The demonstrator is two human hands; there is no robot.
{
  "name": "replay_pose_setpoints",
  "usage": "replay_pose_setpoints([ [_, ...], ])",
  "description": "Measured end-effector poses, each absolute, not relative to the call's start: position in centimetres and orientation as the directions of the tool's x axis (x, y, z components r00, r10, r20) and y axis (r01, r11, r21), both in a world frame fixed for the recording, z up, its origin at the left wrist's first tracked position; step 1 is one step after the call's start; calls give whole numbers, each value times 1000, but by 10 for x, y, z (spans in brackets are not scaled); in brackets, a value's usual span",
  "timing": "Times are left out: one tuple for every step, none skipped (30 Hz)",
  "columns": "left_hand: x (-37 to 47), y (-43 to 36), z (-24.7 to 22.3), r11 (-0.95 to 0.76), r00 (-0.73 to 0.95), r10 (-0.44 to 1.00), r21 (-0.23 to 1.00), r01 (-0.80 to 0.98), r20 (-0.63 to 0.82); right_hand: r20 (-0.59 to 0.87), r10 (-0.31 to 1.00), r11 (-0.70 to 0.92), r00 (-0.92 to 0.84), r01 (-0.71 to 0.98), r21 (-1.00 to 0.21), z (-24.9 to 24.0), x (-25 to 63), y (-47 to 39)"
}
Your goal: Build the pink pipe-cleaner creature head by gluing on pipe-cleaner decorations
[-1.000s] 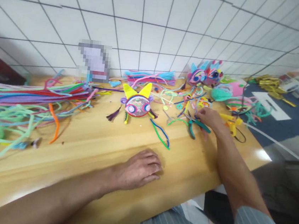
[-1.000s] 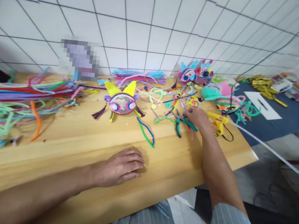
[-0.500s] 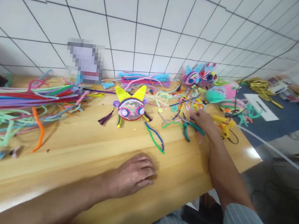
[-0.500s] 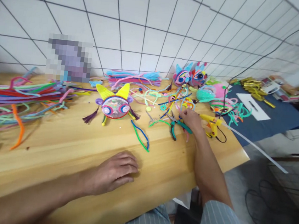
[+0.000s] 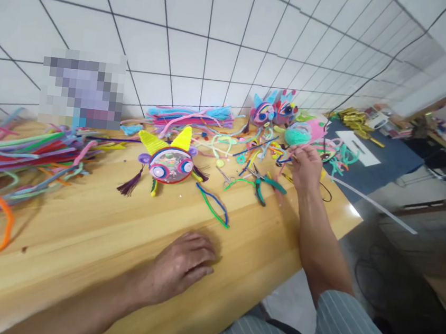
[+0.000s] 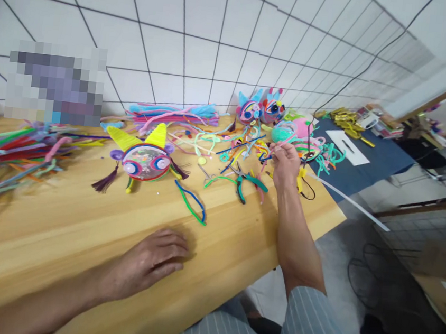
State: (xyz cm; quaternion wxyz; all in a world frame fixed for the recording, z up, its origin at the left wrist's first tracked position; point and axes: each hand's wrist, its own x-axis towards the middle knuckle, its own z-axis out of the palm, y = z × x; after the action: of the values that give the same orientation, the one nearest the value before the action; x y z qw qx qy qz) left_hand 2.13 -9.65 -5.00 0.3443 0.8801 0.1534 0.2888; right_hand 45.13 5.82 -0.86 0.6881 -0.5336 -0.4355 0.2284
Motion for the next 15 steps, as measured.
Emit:
replay_pose_setpoints([
  [21, -96, -50, -716, 788, 467, 695, 72, 400, 377, 765, 379, 523, 108, -919, -4, 452, 57],
  [22, -97, -50, -717, 790, 465, 693, 71, 401, 404, 747, 423, 527, 92, -902, 0, 453, 56],
  [22, -97, -50, -720, 788, 463, 691, 67, 405, 435, 729, 457, 528, 98, -884, 6, 453, 55],
  [22, -97, -51, -721, 784, 463, 690, 63, 413, 465, 715, 479, 522, 119, -870, 13, 453, 55],
  [23, -97, -52, -724, 777, 466, 688, 58, 424, 491, 707, 489, 508, 150, -859, 20, 452, 55],
  [23, -98, -52, -725, 771, 467, 686, 53, 434, 511, 708, 487, 488, 188, -853, 27, 452, 56],
  [23, -98, -53, -728, 766, 467, 684, 50, 441, 526, 714, 477, 462, 230, -849, 35, 451, 58],
  [24, -98, -54, -730, 764, 467, 682, 50, 445, 539, 720, 466, 437, 271, -842, 44, 450, 61],
  [24, -98, -54, -734, 763, 466, 678, 51, 448, 556, 720, 461, 415, 314, -830, 54, 449, 64],
  [24, -98, -54, -738, 763, 465, 673, 53, 449, 579, 713, 463, 395, 356, -812, 64, 447, 69],
  [23, -98, -54, -740, 763, 465, 670, 57, 449, 605, 702, 469, 376, 396, -789, 75, 445, 73],
  [23, -98, -54, -741, 763, 466, 669, 59, 448, 635, 683, 480, 361, 434, -763, 86, 443, 77],
  [23, -98, -54, -741, 763, 466, 668, 61, 447, 663, 664, 491, 346, 466, -736, 96, 440, 81],
  [23, -98, -55, -741, 765, 465, 669, 61, 445, 691, 643, 506, 330, 493, -707, 107, 436, 84],
  [23, -98, -55, -740, 767, 464, 670, 60, 443, 716, 627, 521, 308, 518, -679, 115, 431, 86],
])
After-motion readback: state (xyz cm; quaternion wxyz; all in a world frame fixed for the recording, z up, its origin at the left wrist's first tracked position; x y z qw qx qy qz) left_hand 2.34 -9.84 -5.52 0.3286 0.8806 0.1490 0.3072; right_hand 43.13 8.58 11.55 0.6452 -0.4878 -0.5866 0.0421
